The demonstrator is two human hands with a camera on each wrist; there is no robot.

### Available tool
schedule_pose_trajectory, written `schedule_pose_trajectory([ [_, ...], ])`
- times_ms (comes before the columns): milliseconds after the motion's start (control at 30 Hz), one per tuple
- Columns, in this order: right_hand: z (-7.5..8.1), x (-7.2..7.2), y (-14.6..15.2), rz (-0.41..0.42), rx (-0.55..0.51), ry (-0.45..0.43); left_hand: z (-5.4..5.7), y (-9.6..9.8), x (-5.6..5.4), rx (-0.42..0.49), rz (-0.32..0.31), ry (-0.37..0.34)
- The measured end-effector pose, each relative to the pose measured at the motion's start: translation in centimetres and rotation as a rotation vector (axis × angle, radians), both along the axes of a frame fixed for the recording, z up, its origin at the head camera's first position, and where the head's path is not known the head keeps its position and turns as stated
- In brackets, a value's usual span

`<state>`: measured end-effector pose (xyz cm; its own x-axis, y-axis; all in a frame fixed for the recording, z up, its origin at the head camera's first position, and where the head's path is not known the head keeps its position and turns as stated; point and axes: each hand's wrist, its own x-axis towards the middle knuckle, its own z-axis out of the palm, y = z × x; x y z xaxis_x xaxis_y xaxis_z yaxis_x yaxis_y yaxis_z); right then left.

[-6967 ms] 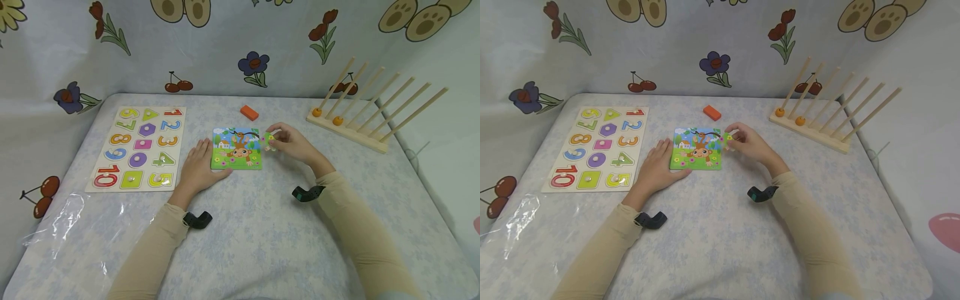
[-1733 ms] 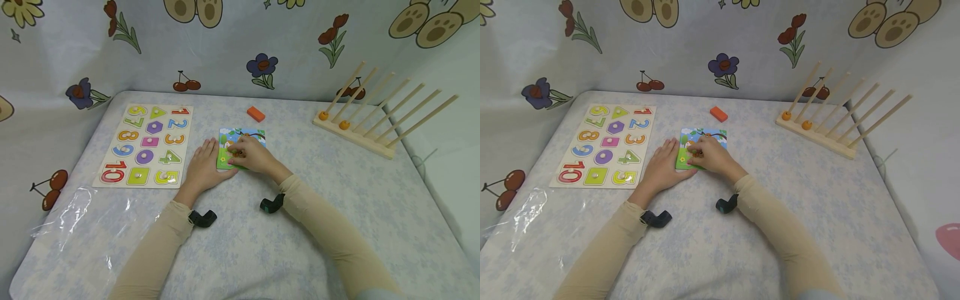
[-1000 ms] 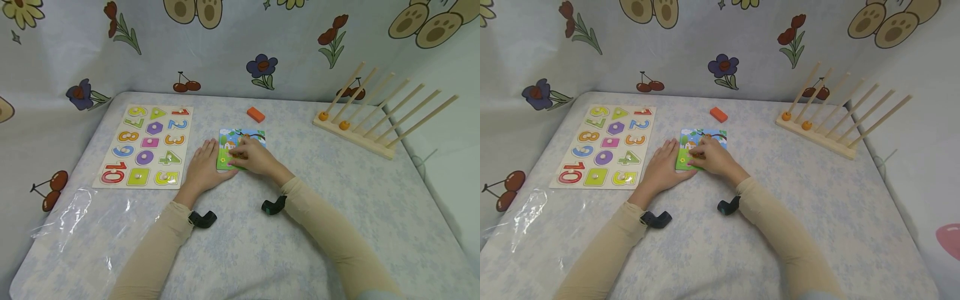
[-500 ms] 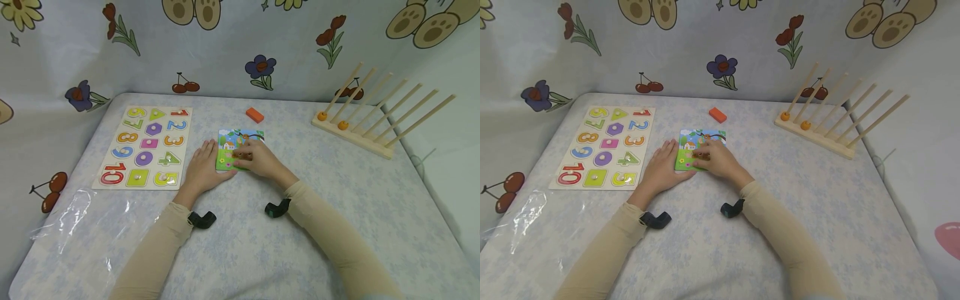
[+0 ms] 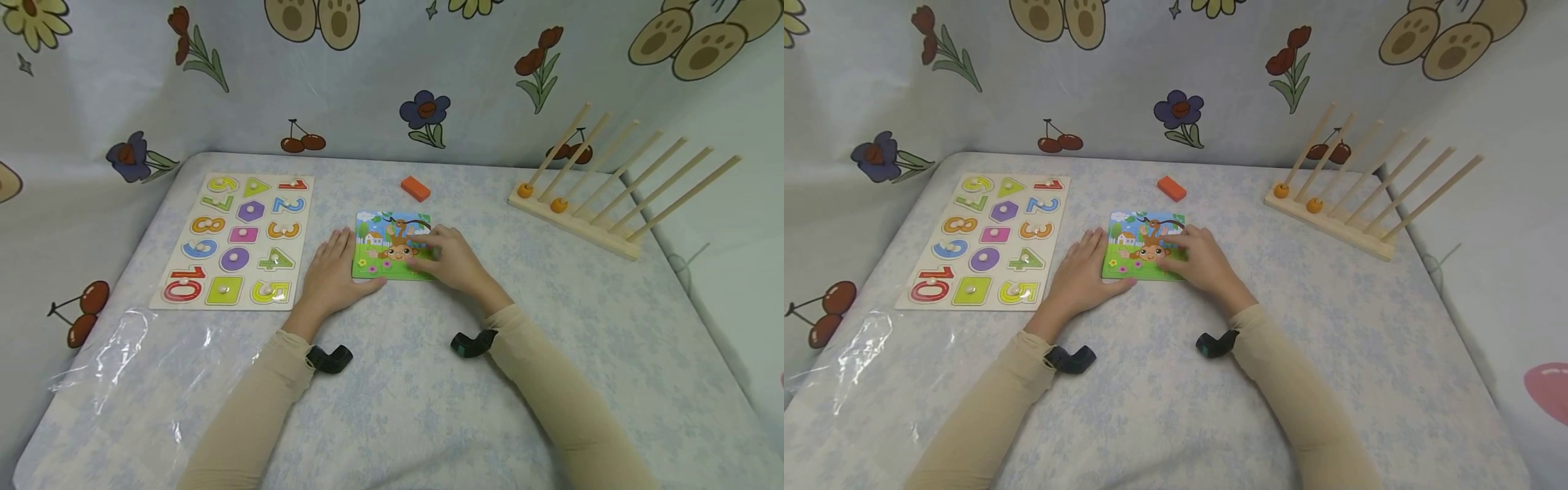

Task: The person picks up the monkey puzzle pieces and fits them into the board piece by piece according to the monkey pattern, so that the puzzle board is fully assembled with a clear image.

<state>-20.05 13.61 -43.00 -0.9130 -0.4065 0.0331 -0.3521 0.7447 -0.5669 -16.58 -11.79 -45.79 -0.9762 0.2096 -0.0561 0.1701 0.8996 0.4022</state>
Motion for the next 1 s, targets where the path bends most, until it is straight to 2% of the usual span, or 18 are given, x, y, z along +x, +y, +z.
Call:
schedule_pose_trajectory([
  [167,-0.8,0.3,1.3,-0.026,-0.031,0.017,0.1,0.1,0.0,0.004,0.001,-0.003],
  [400,-1.7,0.3,2.2,-0.007,-0.057,0.068,0.1,0.0,0.0,0.004,-0.001,0.000],
  [1000,-2.2,0.4,2.5,0.014,-0.056,0.066,0.0,0.1,0.1,0.005,-0.004,0.004],
])
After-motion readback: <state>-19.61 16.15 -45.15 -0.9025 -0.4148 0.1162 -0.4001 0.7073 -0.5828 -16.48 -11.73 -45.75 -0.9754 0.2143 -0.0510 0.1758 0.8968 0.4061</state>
